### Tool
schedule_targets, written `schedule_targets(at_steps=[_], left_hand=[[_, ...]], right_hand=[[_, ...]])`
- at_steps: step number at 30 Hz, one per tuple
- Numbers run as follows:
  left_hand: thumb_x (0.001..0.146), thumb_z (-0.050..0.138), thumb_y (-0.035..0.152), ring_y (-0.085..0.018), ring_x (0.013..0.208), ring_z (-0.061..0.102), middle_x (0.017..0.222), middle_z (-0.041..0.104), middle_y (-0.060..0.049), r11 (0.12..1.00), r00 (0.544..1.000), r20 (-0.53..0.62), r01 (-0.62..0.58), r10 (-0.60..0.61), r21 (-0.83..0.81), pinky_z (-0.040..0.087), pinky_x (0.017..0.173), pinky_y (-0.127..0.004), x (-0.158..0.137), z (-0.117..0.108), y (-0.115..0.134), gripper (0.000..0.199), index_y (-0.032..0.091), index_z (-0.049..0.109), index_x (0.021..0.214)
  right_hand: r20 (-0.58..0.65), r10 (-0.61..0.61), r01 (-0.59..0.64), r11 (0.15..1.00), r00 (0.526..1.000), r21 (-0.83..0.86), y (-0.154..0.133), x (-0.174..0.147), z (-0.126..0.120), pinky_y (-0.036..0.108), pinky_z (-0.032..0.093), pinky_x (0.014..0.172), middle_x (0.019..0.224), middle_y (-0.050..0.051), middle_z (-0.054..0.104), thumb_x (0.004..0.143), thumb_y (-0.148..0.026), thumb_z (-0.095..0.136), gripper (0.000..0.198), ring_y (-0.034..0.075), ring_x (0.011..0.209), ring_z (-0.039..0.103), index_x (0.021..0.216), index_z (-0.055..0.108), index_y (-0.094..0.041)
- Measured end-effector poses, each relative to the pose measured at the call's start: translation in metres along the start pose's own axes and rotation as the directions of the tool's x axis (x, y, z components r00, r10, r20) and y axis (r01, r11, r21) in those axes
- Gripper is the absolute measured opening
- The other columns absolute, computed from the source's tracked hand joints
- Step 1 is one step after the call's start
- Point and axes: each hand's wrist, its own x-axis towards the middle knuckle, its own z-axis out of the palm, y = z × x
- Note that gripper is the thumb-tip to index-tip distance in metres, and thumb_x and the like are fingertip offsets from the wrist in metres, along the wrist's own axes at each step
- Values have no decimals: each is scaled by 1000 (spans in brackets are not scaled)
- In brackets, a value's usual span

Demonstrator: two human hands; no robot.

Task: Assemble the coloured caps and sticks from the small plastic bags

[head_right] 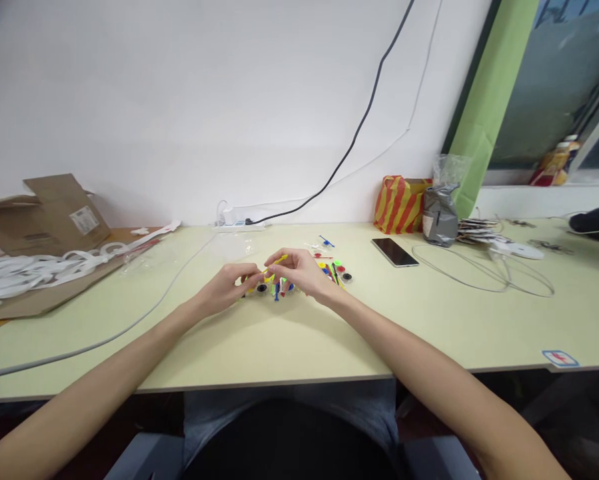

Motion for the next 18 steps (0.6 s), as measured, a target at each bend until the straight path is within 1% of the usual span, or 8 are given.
schedule_targets(at_steps=[3, 5, 6, 7, 9, 11, 15, 18], left_hand=[[99, 42, 41, -14, 59, 49, 64, 58, -1, 968, 990, -111, 113, -90, 226, 34, 61, -27, 0, -8, -12, 38, 19, 60, 73], [97, 43, 38, -16, 59, 50, 63, 58, -3, 887, 968, -201, 224, -153, 404, 30, 60, -29, -2, -19, -25, 38, 20, 57, 68], [96, 42, 35, -18, 61, 53, 65, 60, -4, 838, 961, -209, 264, -184, 478, 29, 60, -30, -4, -26, -33, 36, 20, 56, 66], [95, 42, 33, -20, 62, 54, 65, 61, -6, 792, 960, -176, 280, -219, 543, 28, 59, -31, -6, -32, -40, 35, 20, 56, 66], [91, 43, 27, -23, 64, 57, 67, 63, -9, 721, 950, -39, 261, -309, 642, 26, 58, -32, -11, -41, -49, 32, 20, 55, 62], [86, 44, 23, -25, 66, 60, 71, 65, -12, 674, 917, 62, 242, -394, 698, 27, 58, -33, -15, -45, -51, 28, 19, 56, 62], [83, 47, 23, -27, 69, 63, 79, 68, -15, 669, 890, 121, 235, -440, 705, 32, 61, -33, -16, -39, -44, 23, 18, 61, 66], [87, 49, 32, -24, 64, 60, 74, 68, -11, 715, 887, 154, 236, -434, 658, 33, 61, -32, -17, -36, -44, 28, 20, 59, 63]], right_hand=[[-65, -2, 0, 1000, 998, -26, 6, 1, -3, 22, 53, 50, 84, 5, 71, 85, -32, 66, 27, 16, 70, 67, 108, 63, -19], [-141, -19, 10, 998, 990, -60, 11, 3, -7, 21, 53, 49, 85, 4, 69, 85, -28, 62, 32, 15, 69, 66, 117, 60, -21], [-172, -29, 15, 996, 985, -85, 15, 4, -10, 20, 53, 48, 84, 3, 68, 85, -27, 60, 33, 14, 68, 66, 118, 59, -21], [-194, -39, 18, 994, 980, -112, 18, 5, -12, 20, 52, 47, 84, 3, 66, 84, -25, 58, 32, 14, 66, 65, 116, 59, -21], [-214, -58, 23, 986, 975, -163, 23, 8, -17, 20, 51, 46, 82, 2, 64, 83, -23, 56, 28, 14, 64, 64, 110, 60, -20], [-213, -77, 31, 977, 974, -212, 27, 10, -21, 21, 49, 45, 81, 2, 63, 82, -21, 53, 23, 14, 62, 64, 103, 62, -18], [-190, -130, 59, 939, 973, -340, 30, 13, -26, 22, 49, 52, 80, 2, 64, 80, -16, 50, 18, 12, 60, 63, 89, 65, -16], [-177, -158, 70, 903, 971, -423, 29, 13, -25, 23, 48, 58, 80, 2, 66, 79, -13, 48, 20, 12, 59, 62, 85, 67, -16]])
